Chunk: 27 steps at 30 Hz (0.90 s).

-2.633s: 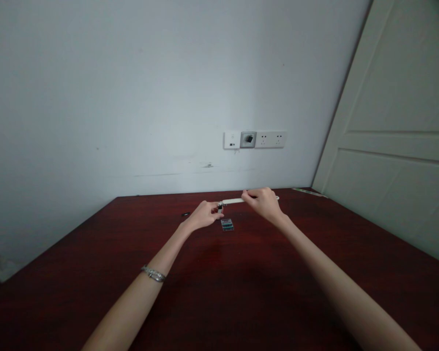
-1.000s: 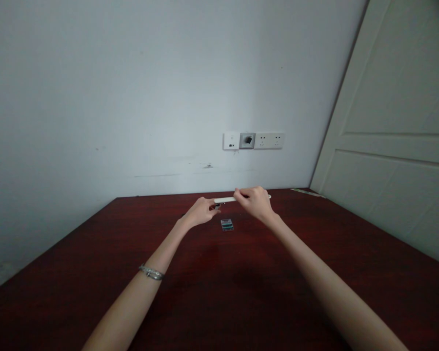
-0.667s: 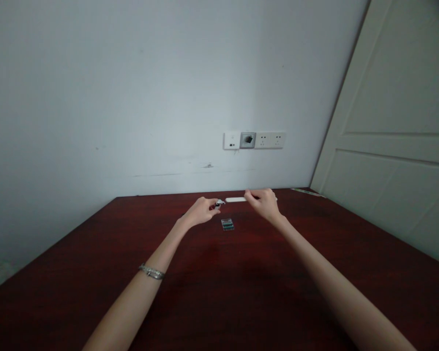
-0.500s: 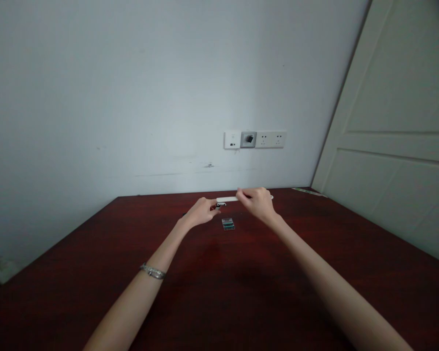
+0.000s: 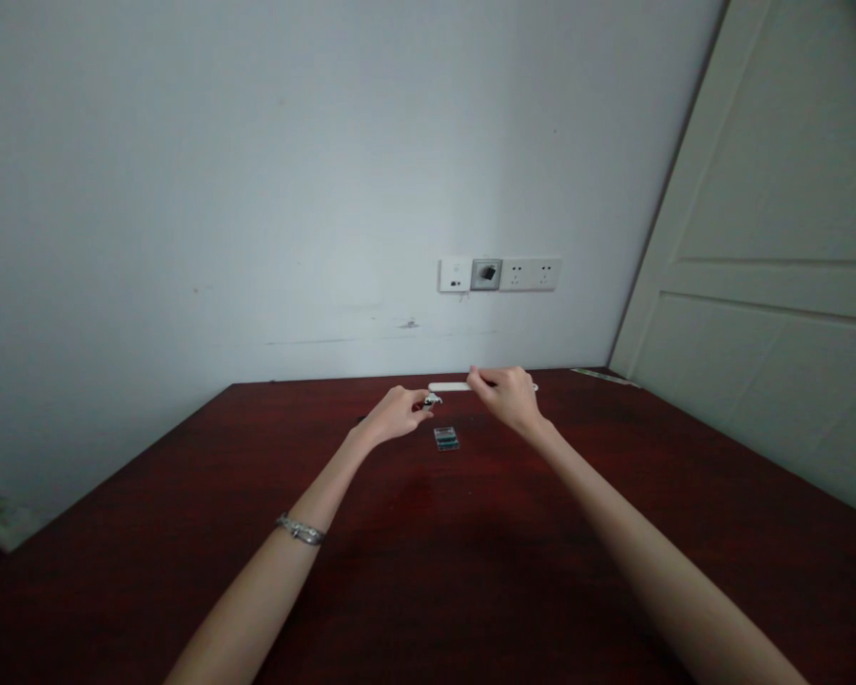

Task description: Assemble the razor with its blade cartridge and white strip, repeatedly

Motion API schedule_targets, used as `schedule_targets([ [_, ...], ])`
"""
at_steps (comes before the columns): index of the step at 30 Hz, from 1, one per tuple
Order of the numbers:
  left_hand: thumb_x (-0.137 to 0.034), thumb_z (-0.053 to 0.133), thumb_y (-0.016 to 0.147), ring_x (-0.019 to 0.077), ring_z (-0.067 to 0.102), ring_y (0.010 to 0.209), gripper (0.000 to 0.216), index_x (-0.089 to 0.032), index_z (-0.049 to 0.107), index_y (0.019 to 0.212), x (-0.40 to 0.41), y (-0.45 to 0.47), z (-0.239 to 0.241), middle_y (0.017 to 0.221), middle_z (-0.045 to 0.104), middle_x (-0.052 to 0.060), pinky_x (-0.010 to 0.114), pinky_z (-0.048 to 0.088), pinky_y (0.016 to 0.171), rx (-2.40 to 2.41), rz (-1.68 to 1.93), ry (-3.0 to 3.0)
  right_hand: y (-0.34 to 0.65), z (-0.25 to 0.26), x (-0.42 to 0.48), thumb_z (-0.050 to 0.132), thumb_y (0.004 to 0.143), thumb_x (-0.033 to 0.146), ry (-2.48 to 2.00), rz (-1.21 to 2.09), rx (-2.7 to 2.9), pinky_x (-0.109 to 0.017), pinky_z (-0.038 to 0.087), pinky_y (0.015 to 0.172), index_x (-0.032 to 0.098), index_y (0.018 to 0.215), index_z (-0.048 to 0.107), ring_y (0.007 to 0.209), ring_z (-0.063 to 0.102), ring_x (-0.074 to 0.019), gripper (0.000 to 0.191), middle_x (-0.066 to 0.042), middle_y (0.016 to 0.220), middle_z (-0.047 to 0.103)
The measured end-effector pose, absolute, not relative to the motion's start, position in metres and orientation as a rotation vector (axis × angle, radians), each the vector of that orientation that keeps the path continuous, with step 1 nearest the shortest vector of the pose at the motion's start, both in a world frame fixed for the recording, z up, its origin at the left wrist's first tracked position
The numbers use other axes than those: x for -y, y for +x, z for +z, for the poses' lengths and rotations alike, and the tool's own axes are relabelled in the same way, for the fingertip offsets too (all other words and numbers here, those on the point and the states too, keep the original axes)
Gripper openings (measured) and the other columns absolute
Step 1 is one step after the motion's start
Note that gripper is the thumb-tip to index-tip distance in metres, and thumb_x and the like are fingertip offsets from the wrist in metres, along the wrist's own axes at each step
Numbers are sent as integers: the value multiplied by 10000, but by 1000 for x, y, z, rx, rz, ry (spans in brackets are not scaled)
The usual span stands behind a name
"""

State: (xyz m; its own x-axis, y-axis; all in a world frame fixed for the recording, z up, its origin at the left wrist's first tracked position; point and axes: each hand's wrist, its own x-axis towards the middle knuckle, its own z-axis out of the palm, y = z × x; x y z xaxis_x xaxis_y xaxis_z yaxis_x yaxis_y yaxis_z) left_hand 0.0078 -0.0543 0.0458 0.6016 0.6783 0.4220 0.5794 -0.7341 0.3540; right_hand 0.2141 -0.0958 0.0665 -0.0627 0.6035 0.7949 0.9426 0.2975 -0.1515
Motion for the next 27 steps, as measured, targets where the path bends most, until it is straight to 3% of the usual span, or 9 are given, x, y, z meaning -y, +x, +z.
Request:
schedule_targets([
  [9, -230, 562, 747, 105, 546, 602, 119, -126, 621, 744, 50, 5, 44, 660, 620, 13, 200, 407, 592, -1014, 831, 2520, 235, 52, 85, 400, 848, 400, -1416, -487, 1779, -259, 193, 498, 164, 415, 552, 447, 474, -110, 516, -61, 474, 592],
  [14, -262, 583, 735, 120, 592, 551, 158, -109, 546, 747, 45, 4, 38, 668, 639, 53, 190, 446, 455, -893, 784, 2137, 244, 51, 77, 331, 854, 535, -1501, -177, 1679, -236, 230, 496, 173, 485, 564, 486, 479, -122, 568, -30, 474, 548],
  [18, -281, 624, 719, 150, 628, 542, 238, -110, 492, 818, 43, 2, 35, 658, 652, 75, 216, 487, 437, -763, 673, 1918, 243, 55, 74, 332, 815, 626, -1490, 3, 1757, -222, 267, 505, 175, 547, 574, 508, 463, -119, 578, -9, 505, 540],
  [27, -276, 648, 719, 165, 635, 504, 341, -127, 414, 918, 46, 6, 35, 605, 638, 46, 212, 489, 420, -718, 628, 1868, 211, 66, 85, 441, 739, 673, -1495, -71, 1852, -232, 278, 524, 225, 661, 685, 579, 537, -144, 516, -24, 610, 639],
])
